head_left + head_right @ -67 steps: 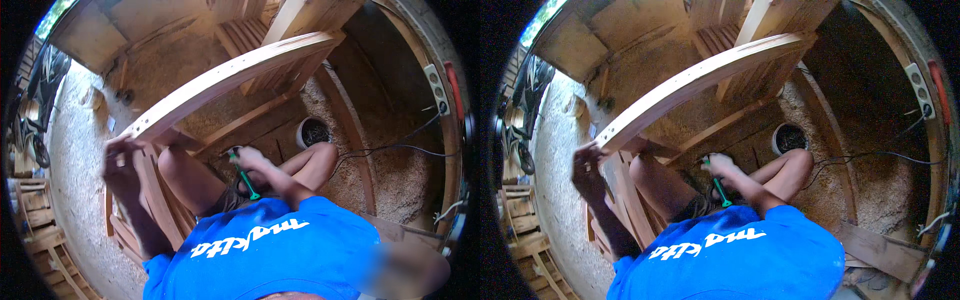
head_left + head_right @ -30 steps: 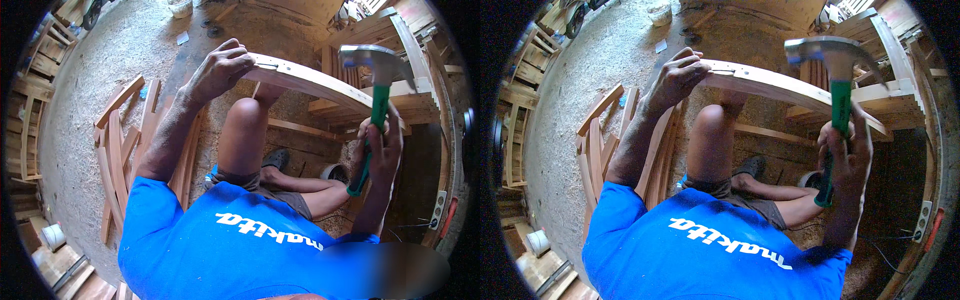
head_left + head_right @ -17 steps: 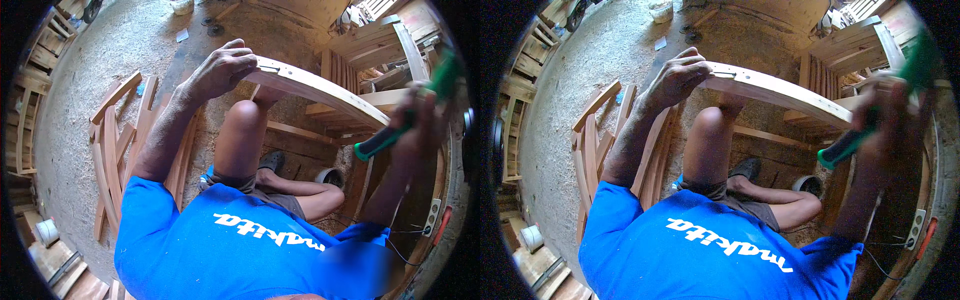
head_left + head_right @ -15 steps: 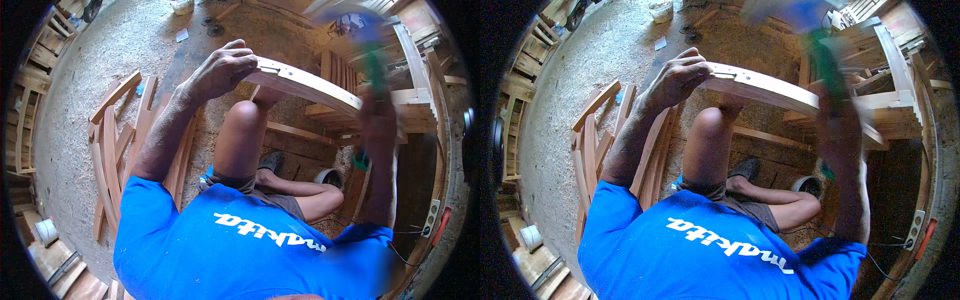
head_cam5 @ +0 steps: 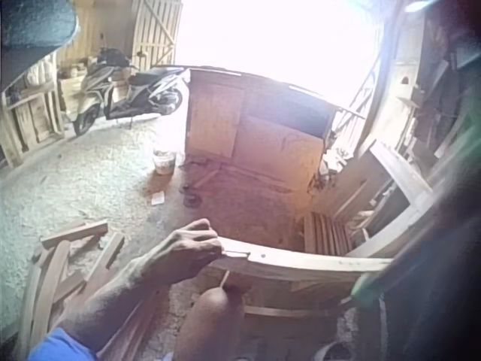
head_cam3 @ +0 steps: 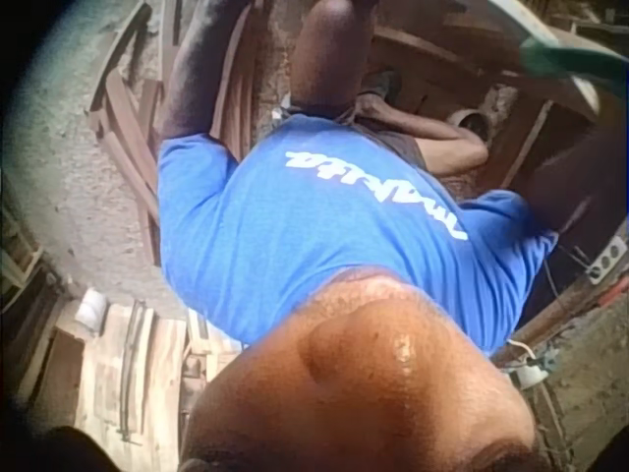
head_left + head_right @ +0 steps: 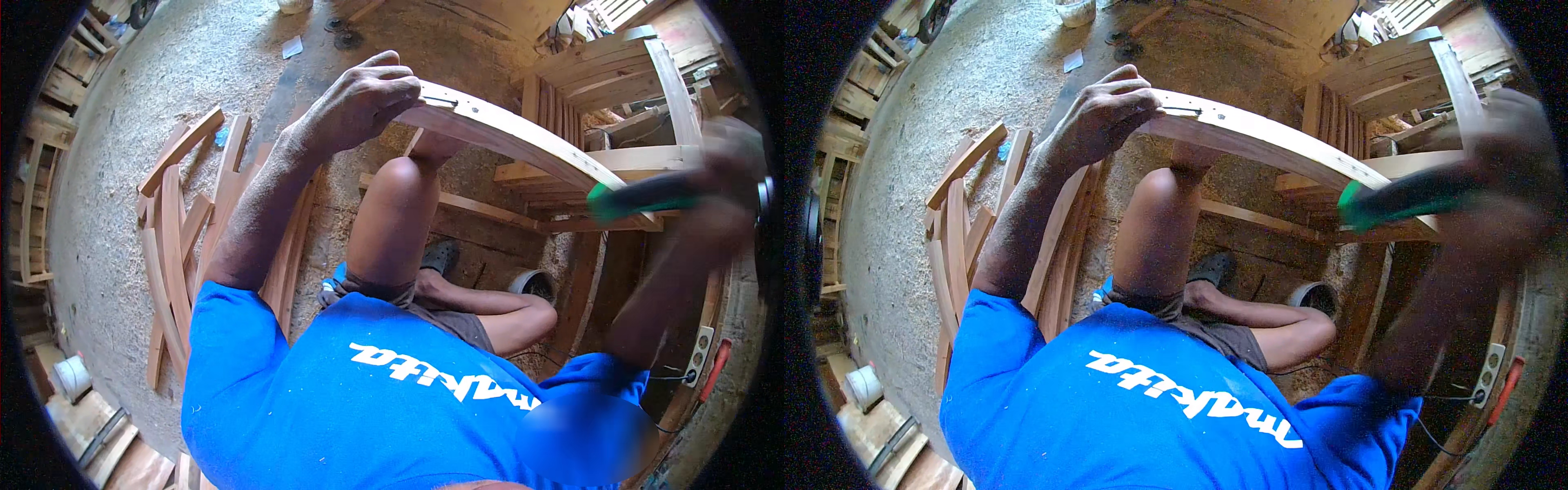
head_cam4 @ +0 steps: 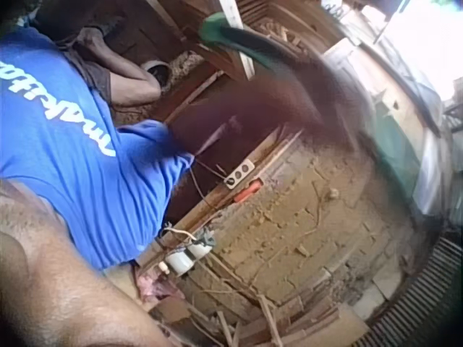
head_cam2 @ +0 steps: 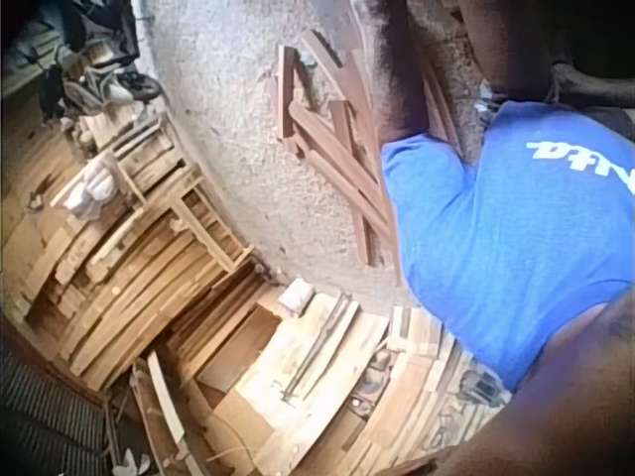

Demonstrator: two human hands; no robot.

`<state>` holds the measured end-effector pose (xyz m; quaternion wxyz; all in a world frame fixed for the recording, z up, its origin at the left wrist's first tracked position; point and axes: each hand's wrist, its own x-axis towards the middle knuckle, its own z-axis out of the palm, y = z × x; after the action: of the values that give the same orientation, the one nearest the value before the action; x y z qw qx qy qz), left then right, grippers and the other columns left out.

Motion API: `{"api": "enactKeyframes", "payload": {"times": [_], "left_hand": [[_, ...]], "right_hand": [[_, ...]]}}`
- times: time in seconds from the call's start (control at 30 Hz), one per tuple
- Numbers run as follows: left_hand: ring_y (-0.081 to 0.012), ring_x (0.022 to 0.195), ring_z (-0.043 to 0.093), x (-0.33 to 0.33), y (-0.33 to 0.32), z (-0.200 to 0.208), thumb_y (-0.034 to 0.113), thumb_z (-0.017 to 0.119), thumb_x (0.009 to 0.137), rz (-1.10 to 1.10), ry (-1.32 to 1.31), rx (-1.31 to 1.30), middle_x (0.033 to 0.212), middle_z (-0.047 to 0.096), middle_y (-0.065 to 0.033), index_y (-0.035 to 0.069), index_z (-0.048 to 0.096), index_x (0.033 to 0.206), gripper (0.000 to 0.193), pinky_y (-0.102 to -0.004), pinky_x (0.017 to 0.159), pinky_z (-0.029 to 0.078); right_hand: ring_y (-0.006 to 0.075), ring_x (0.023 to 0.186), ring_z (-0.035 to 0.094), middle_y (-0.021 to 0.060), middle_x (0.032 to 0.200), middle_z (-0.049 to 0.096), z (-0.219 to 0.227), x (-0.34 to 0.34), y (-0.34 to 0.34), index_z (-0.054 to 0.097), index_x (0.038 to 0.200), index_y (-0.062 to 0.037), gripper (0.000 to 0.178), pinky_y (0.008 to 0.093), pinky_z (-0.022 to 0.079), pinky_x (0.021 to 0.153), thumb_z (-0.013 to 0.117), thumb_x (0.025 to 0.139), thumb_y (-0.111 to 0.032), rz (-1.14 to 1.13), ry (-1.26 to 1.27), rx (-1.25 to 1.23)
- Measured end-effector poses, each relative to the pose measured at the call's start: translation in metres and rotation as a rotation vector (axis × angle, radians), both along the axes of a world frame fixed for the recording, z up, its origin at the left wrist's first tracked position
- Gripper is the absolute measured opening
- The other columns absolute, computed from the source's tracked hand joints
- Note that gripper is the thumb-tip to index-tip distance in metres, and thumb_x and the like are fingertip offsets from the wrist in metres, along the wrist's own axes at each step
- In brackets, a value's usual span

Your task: Hammering nails into wood joints and using a hand planer/sander on wood slats in a workshop.

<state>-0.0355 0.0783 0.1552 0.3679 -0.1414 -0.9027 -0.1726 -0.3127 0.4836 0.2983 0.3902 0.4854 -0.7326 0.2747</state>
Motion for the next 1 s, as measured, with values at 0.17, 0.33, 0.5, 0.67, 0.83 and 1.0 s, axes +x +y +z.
{"api": "enactKeyframes", "payload": {"times": [0.17, 0.33, 0.5, 0.67, 0.83, 1.0], "left_hand": [[-0.028, 0.082, 0.059, -0.011, -0.022, -0.011, 0.009, 0.068, 0.09, -0.052, 0.057, -0.004, 0.083, 0.061, -0.01, 0.002, 0.062, 0.09, 0.009, -0.0392, 0.075, 0.052], [-0.0243, 0.085, 0.064, 0.007, -0.013, -0.02, 0.012, 0.071, 0.092, -0.007, 0.015, 0.108, 0.087, 0.065, -0.0092, 0.001, 0.066, 0.092, 0.012, -0.0367, 0.075, 0.055], [-0.0263, 0.087, 0.067, 0.006, 0.002, -0.009, 0.013, 0.072, 0.09, 0.091, -0.025, 0.25, 0.089, 0.069, -0.0106, 0.001, 0.069, 0.092, 0.012, -0.0375, 0.076, 0.056], [-0.0287, 0.084, 0.065, -0.014, 0.008, -0.008, 0.017, 0.071, 0.09, 0.039, 0.012, 0.119, 0.085, 0.068, -0.0086, 0.005, 0.069, 0.091, 0.012, -0.0412, 0.079, 0.052], [-0.0306, 0.084, 0.064, -0.009, 0.009, -0.015, 0.018, 0.069, 0.091, 0.108, -0.027, 0.048, 0.085, 0.067, -0.0116, 0.003, 0.067, 0.088, 0.016, -0.0415, 0.079, 0.052], [-0.0303, 0.086, 0.064, -0.018, 0.008, -0.014, 0.018, 0.069, 0.091, 0.043, -0.008, 0.031, 0.085, 0.066, -0.0101, 0.004, 0.065, 0.088, 0.014, -0.0421, 0.08, 0.05]], "right_hand": [[0.0231, 0.076, 0.061, 0.0119, 0.09, 0.065, -0.045, 0.15, -0.114, 0.04, 0.151, -0.0182, 0.056, 0.0371, 0.05, 0.069, 0.058, 0.099, -0.009, 0.246, -0.702, 0.507], [0.0062, 0.053, 0.05, 0.0057, 0.082, 0.061, -0.001, 0.183, -0.095, 0.034, 0.153, -0.0085, 0.056, 0.0228, 0.041, 0.045, 0.055, 0.105, -0.028, 0.106, -0.858, 0.07], [0.008, 0.051, 0.05, 0.0056, 0.08, 0.058, 0.02, 0.172, -0.066, 0.041, 0.147, -0.0088, 0.047, 0.0228, 0.041, 0.044, 0.053, 0.106, -0.029, 0.188, -0.907, -0.087], [0.0066, 0.049, 0.049, 0.0056, 0.081, 0.056, 0.015, 0.171, -0.053, 0.039, 0.148, -0.0067, 0.045, 0.0209, 0.041, 0.044, 0.047, 0.108, -0.027, 0.179, -0.873, -0.111], [0.0062, 0.05, 0.049, 0.0048, 0.08, 0.056, 0.002, 0.162, -0.055, 0.041, 0.147, -0.0065, 0.045, 0.0211, 0.041, 0.043, 0.049, 0.108, -0.028, 0.191, -0.891, -0.078], [0.0098, 0.049, 0.05, 0.0083, 0.079, 0.061, 0.023, 0.131, -0.015, 0.054, 0.135, -0.0063, 0.043, 0.0244, 0.041, 0.045, 0.052, 0.106, -0.038, 0.085, -0.818, 0.027]]}}
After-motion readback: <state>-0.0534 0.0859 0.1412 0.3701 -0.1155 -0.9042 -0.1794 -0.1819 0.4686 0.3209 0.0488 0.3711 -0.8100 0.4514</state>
